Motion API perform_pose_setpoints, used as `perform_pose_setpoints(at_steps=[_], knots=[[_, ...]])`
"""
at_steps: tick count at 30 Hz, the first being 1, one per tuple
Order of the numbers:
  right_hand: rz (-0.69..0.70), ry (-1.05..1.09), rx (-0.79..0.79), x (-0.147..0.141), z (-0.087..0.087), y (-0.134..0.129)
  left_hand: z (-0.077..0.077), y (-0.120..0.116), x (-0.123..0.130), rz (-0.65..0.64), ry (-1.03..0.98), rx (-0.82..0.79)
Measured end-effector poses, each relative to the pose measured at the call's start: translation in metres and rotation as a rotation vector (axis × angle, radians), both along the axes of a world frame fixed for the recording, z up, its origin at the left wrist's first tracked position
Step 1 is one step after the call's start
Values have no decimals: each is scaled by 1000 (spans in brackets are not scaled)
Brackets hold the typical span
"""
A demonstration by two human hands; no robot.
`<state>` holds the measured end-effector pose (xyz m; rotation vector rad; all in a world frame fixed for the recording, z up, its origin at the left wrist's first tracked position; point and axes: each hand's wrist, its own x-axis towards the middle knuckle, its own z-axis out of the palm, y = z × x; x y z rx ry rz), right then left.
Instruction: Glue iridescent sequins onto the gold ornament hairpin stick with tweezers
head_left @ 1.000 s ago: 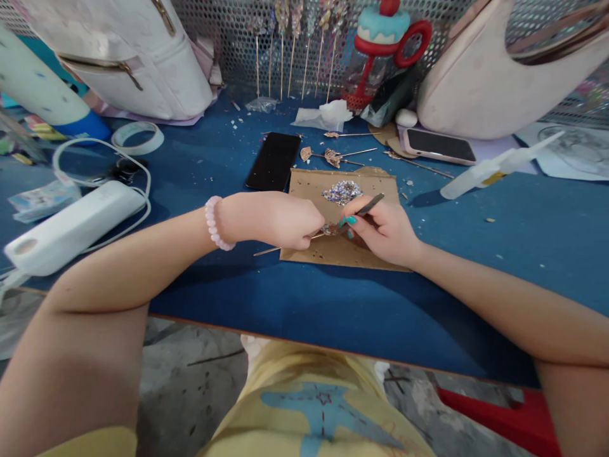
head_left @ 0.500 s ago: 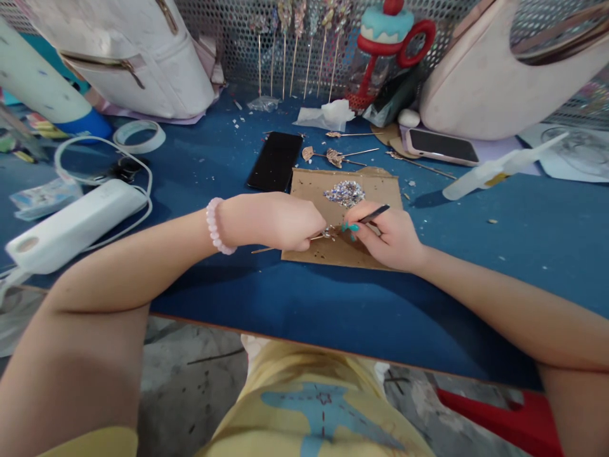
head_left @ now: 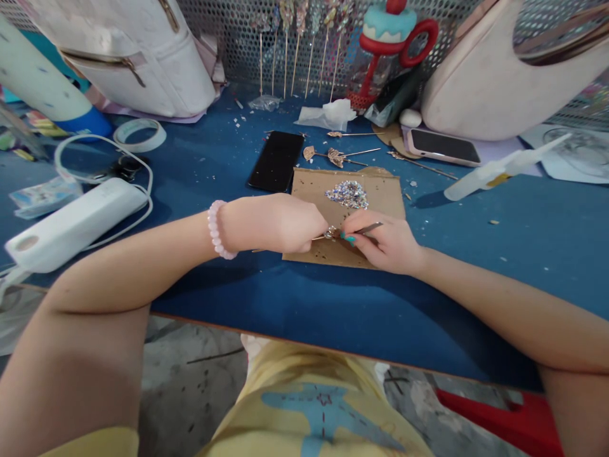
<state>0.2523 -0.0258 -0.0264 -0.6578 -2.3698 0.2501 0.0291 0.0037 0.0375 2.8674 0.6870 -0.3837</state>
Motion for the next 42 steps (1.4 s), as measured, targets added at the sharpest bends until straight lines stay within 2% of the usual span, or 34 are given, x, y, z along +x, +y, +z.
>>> perform_pose_setpoints(at_steps=[9,17,22,26,31,42], knots=[[24,-8,28,0,-1,0,-4,0,0,10,1,16],[0,-13,-25,0,0,1,-6,1,-1,-1,-1,25],[-43,6,-39,0,1,1,-4,0,1,10,20,11],[-21,-7,-11,-1,1,2,-2,-2,1,29,32,-4],[-30,-15,-13,-1,2,3,-3,-2,-1,-13,-14,30],[-28,-30,-20,-2,2,3,-8,1,-1,-3,-11,17]])
